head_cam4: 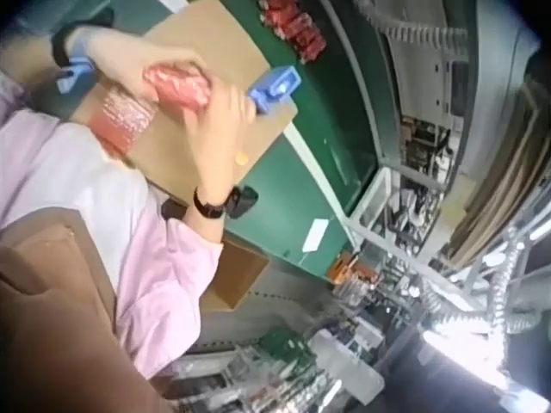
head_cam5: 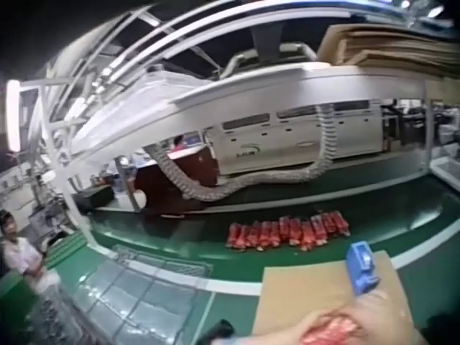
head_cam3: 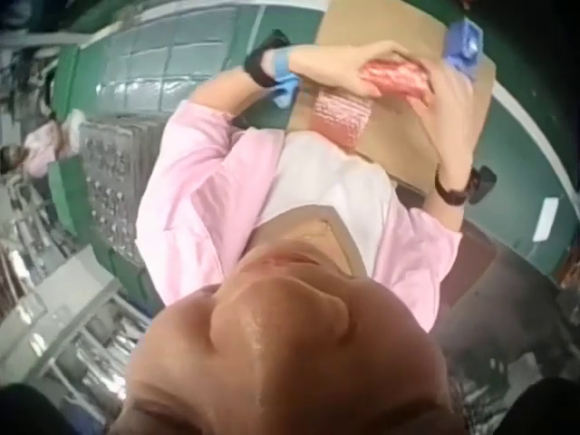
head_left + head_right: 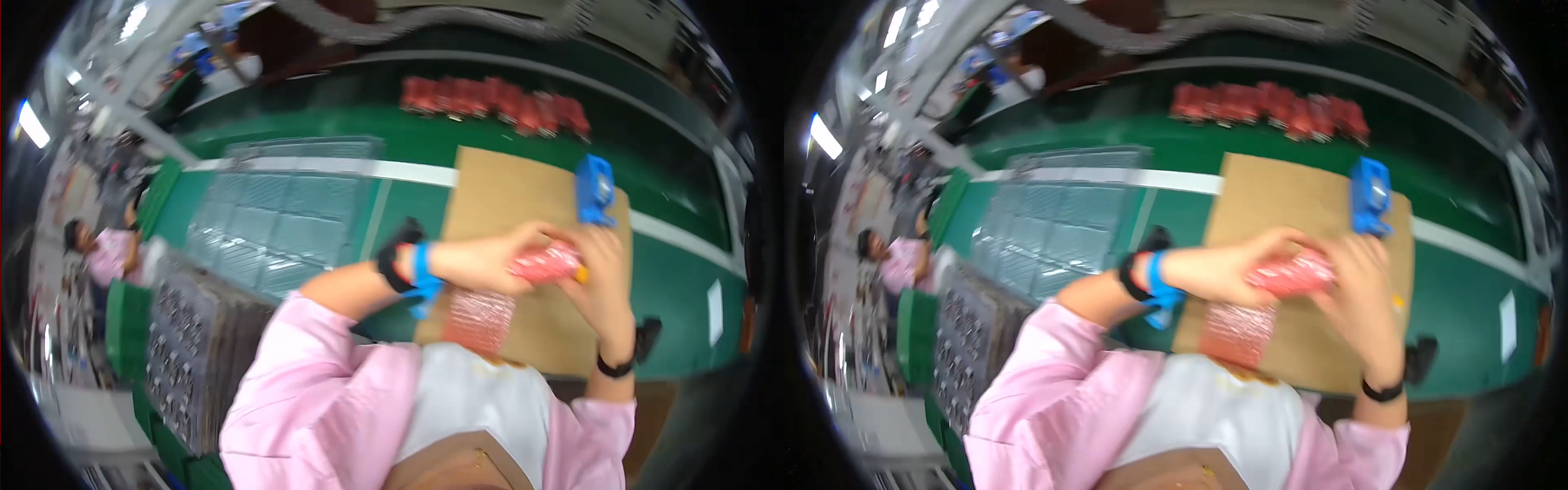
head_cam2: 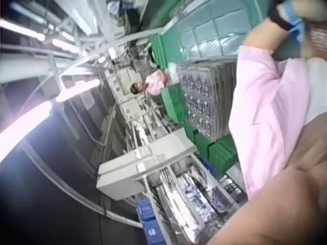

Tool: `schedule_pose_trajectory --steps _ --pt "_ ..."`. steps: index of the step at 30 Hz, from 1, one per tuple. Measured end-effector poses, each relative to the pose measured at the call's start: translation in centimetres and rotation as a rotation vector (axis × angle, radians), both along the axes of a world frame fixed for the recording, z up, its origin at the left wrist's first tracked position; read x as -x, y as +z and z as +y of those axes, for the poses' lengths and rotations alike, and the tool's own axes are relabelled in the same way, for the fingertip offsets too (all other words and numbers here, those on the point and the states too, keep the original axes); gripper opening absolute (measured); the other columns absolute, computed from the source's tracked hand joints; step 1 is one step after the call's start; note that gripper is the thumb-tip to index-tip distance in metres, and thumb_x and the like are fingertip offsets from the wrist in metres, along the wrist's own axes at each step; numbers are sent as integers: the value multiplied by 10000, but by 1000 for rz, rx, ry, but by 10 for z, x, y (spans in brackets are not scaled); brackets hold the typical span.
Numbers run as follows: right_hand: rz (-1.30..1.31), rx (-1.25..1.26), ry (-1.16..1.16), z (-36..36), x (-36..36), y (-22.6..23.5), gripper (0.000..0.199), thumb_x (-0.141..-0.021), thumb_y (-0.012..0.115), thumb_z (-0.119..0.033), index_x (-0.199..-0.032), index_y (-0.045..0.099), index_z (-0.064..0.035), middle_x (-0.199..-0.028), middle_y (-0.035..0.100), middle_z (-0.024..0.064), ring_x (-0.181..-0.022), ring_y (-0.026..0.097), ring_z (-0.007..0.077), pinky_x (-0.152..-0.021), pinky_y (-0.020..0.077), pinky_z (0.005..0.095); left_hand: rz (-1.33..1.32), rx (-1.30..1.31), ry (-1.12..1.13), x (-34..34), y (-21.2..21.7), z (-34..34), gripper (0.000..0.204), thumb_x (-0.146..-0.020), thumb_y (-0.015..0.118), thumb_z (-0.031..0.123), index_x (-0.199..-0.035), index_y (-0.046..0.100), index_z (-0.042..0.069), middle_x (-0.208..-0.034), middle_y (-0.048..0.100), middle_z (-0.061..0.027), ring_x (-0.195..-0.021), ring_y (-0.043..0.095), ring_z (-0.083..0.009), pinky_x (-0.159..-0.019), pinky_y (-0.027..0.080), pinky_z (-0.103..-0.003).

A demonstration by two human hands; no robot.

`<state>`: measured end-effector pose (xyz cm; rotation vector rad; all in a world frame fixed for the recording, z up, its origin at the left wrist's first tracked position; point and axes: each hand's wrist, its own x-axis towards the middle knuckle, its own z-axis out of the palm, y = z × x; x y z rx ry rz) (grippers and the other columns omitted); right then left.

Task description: The person picks up circuit boards from a tray, rolls each one in bubble wrap, and secures the wrap with tape. They then take a label from their pocket and apply it to the wrapped board.

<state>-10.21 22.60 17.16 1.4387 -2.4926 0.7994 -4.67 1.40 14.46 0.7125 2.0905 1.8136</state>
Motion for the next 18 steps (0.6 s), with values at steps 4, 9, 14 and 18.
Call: schedule_pose_trajectory --steps 4,9,14,18 --pt "79 63 -116 -9 -6 -4 705 -589 802 -61 -1236 524 -79 -1192 527 152 -1112 504 354 -945 377 430 338 354 285 25 -6 -40 710 -737 693 117 -1354 353 34 -1258 525 -165 -1134 550 -254 -959 442 -337" --pt "-529 89 629 -38 -48 27 408 -741 723 -80 -1119 570 -57 -1159 536 144 -1050 525 330 -871 424 412 411 626 1165 122 -103 -174 581 -694 724 183 -1209 485 57 -1045 641 -216 -969 630 -375 -828 510 -416" --pt "-837 254 1248 -77 -100 1 183 -833 650 -106 -1006 620 -57 -1042 550 127 -913 526 295 -798 429 363 178 1142 1460 127 -131 -202 425 -717 755 258 -1018 548 41 -949 646 -161 -879 633 -353 -760 502 -423" --pt "-919 221 1031 -87 -77 -8 166 -832 632 -76 -995 660 -66 -964 526 109 -884 507 284 -763 417 338 568 1128 1287 100 -74 -157 588 -662 803 326 -1112 554 41 -1168 563 -189 -1033 550 -348 -860 471 -425"
